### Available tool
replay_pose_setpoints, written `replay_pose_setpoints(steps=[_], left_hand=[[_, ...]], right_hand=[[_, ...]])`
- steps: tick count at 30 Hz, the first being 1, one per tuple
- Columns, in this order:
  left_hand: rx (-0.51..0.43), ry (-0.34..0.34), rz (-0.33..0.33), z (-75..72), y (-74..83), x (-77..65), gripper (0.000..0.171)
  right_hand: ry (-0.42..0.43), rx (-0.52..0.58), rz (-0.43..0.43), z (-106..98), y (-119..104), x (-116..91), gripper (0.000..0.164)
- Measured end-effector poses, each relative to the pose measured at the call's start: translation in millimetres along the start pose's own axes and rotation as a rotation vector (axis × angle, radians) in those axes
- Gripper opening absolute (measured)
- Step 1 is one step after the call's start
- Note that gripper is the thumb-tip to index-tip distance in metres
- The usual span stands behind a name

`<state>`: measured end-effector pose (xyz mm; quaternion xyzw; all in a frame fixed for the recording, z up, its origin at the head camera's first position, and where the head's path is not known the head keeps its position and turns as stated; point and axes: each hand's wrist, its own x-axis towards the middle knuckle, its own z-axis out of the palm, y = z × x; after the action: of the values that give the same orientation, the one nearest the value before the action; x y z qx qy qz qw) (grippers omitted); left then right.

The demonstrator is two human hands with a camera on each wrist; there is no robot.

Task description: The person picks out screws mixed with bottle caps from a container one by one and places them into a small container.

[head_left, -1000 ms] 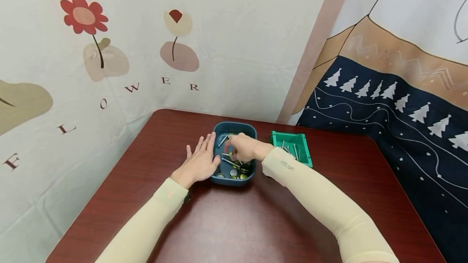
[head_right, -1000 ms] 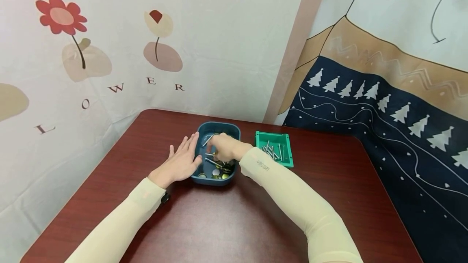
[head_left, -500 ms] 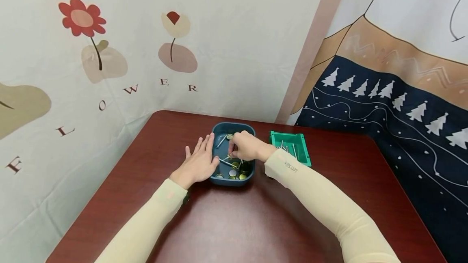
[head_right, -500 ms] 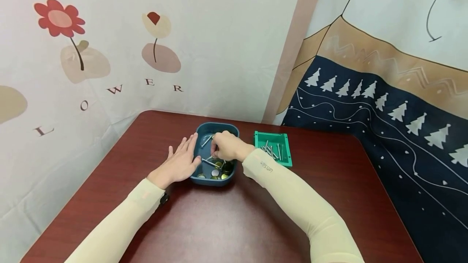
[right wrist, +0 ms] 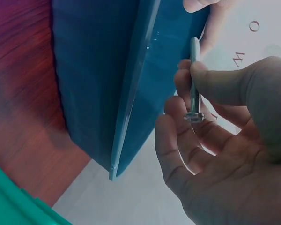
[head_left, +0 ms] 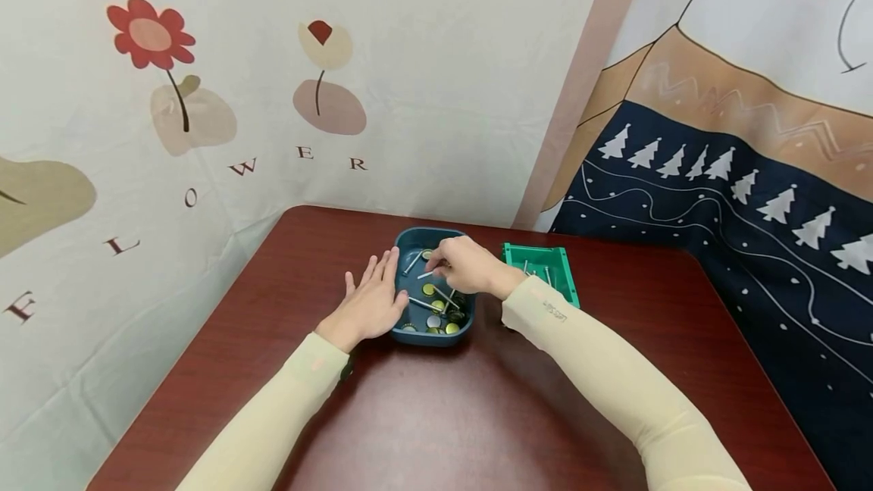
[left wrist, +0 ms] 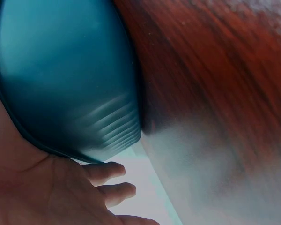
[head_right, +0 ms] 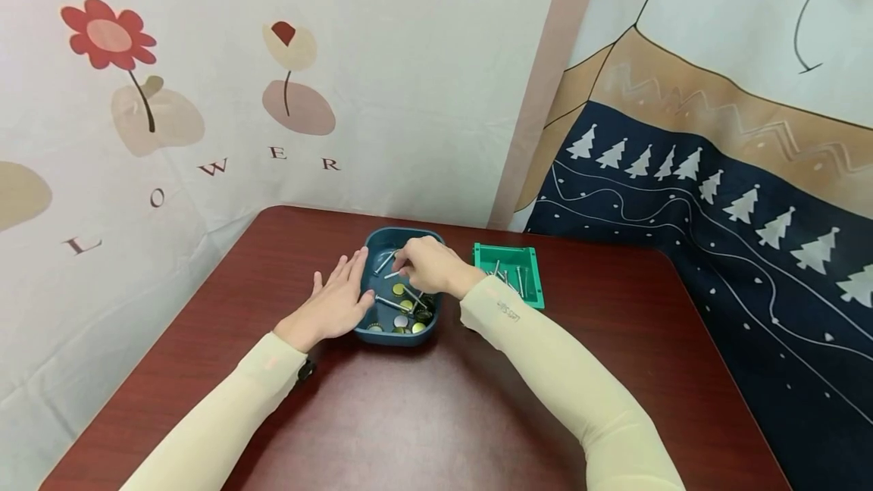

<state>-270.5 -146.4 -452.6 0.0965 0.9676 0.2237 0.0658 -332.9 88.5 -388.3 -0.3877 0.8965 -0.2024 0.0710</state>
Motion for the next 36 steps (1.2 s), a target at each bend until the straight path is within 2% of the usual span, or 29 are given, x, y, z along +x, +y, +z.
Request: replay_pose_setpoints(steps=[10,24,36], left_hand=[[0.000,0.000,0.002,-0.9,0.4,0.0,0.090],[0.002,0.017,-0.002,1.6,-0.8,-0.1,0.090],[0.000,0.010,0.002,0.9,-0.5,0.5,0.089]], right_hand=[[0.030,0.062,0.074,-4.8,2.6,-14.3,0.022],[0.090,0.130,0.129,-9.1,9.9,-36.0,0.015],[0.131,0.177,0.142,-14.3,20.9,-51.1,0.026]])
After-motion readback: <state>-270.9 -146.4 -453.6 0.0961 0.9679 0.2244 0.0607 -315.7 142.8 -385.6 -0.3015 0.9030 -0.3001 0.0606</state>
